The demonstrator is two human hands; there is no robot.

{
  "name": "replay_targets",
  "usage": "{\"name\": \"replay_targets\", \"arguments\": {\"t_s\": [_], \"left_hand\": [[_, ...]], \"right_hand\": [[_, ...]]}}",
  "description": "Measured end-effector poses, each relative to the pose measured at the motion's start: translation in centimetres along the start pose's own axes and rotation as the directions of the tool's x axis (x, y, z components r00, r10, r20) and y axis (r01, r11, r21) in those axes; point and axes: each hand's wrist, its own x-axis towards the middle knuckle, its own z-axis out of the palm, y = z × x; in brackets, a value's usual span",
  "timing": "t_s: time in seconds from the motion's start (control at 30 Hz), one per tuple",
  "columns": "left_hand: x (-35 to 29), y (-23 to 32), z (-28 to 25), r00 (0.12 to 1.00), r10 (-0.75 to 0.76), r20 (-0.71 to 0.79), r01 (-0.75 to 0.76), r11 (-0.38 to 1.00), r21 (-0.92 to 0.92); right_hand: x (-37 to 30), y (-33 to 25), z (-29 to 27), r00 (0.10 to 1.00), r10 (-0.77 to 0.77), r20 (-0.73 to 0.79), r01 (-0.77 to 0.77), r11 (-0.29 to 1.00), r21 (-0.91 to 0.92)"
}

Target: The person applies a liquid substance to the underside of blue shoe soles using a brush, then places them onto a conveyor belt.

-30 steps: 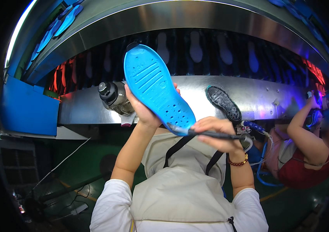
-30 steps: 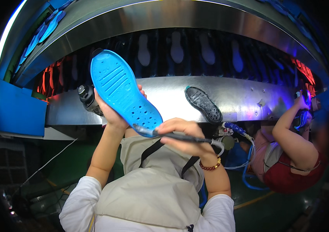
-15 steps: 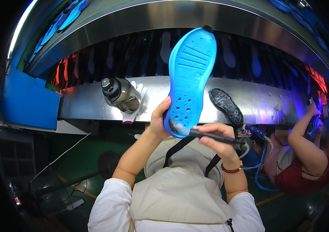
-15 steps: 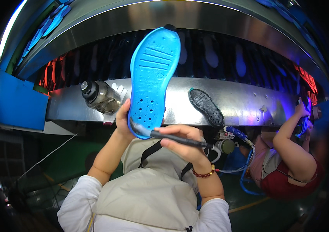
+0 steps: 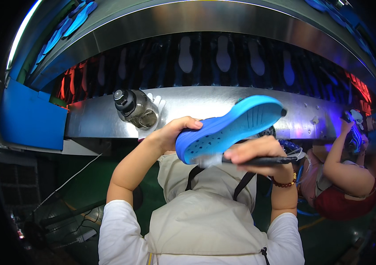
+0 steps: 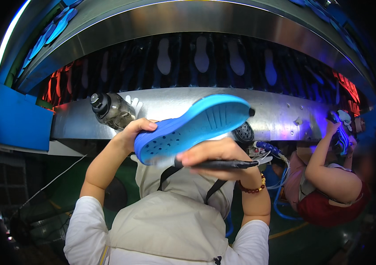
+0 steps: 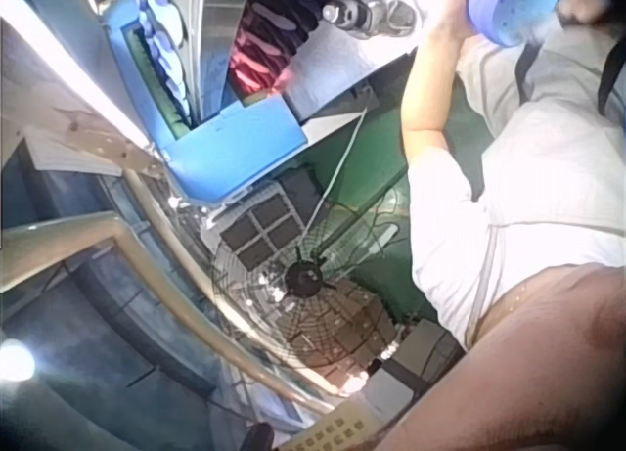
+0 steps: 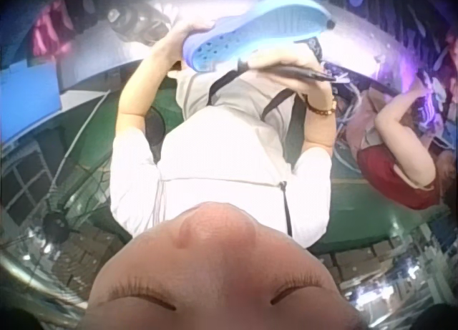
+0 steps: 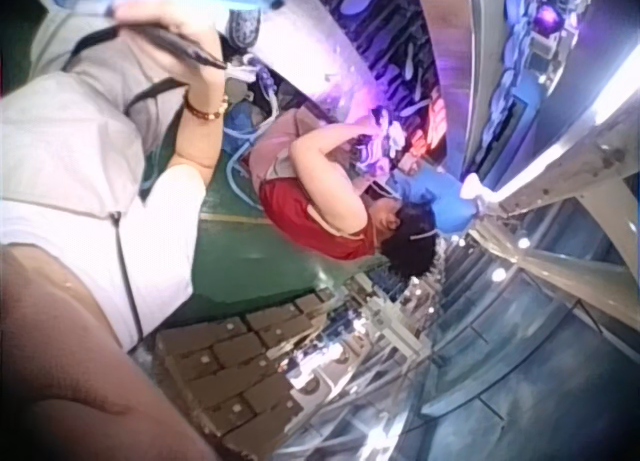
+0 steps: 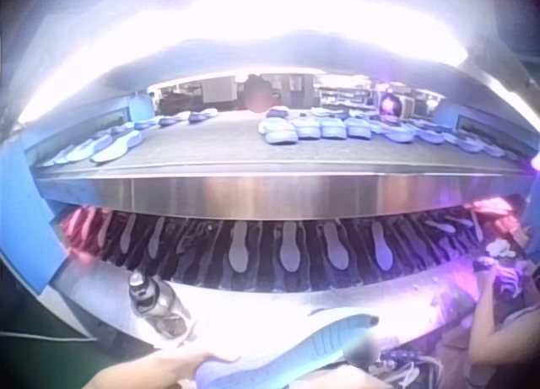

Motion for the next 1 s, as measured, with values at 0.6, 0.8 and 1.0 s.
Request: {"name": "replay_targets", "arguments": {"t_s": [0.6, 0.8, 1.0], "left_hand": [[-2.0, 0.9, -0.3, 0.983, 0.008, -0.184, 0.026, 0.983, 0.18], [-2.6, 0.9, -0.6, 0.97, 0.105, -0.221, -0.033, 0.952, 0.305], [-2.4, 0.9, -1.9, 0.964, 0.207, -0.167, -0.171, 0.964, 0.205]], "right_hand": [[-1.2, 0.9, -1.8, 0.998, 0.005, -0.057, -0.018, 0.974, -0.225], [-1.6, 0.5, -1.7, 0.979, 0.145, 0.141, -0.106, 0.961, -0.255], [-2.3, 3.1, -1.9, 0.969, 0.153, -0.193, -0.176, 0.978, -0.108]]}}
